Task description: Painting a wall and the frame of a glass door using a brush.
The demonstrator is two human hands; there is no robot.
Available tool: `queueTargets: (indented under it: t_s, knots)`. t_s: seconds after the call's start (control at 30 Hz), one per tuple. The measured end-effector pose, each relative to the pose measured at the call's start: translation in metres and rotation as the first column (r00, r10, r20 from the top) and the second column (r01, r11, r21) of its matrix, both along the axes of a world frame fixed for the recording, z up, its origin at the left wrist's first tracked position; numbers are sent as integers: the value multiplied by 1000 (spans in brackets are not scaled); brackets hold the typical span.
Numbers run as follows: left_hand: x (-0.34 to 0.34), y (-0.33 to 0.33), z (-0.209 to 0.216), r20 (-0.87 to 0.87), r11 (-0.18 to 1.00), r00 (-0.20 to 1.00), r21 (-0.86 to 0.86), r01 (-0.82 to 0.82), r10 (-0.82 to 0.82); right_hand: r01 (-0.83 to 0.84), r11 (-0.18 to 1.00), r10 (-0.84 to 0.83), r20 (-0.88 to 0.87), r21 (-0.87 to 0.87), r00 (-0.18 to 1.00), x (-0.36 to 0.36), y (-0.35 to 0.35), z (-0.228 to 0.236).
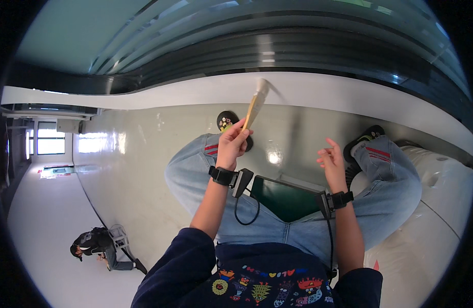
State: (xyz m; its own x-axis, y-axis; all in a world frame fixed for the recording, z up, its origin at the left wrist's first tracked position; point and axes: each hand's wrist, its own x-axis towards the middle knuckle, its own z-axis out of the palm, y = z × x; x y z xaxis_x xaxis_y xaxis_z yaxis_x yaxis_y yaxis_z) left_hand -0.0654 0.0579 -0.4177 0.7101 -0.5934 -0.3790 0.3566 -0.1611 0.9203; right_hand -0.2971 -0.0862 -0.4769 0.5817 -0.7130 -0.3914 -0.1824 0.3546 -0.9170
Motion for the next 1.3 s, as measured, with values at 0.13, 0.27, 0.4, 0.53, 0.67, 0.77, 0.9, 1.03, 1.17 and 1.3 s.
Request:
queueTargets:
  t_s: [0.13, 0.27, 0.4, 0.53, 0.67, 0.77, 0.9, 1.03, 1.17, 1.3]
  knots:
    - [31, 5, -2, 92, 990, 988, 67, 121, -127, 18, 1000, -18, -9, 11, 1000, -2, -1, 0]
    - [78, 28, 9, 178, 989, 980, 136, 65, -89, 3, 1000, -3, -25, -1, 1000, -6, -4, -7]
    - [114, 57, 16, 255, 985, 964, 173, 27, -71, -12, 1000, 12, -33, -11, 999, -5, -4, -7]
    - [140, 85, 15, 263, 990, 964, 129, -64, 28, -22, 1000, 21, -52, -23, 998, -3, -2, -10]
    - [155, 100, 7, 219, 965, 961, 162, -206, 168, -25, 999, 24, -54, -30, 998, -3, -3, -9]
    - [166, 113, -2, 117, 950, 953, 116, -292, 278, -25, 999, 23, -54, -30, 998, -5, -2, -10]
    - [183, 124, -11, -61, 894, 893, 75, -442, 446, -32, 999, 31, -41, -10, 999, -2, -1, -8]
    - [166, 99, 2, -18, 934, 944, 151, -323, 329, -24, 1000, 24, -36, -11, 999, -4, 0, -10]
    - [136, 81, 16, 70, 943, 954, 145, -298, 291, -27, 999, 26, -39, -27, 999, -2, -1, -6]
    - [83, 53, 26, 113, 969, 967, 75, -236, 227, -44, 997, 42, -44, -64, 998, 0, -1, -3]
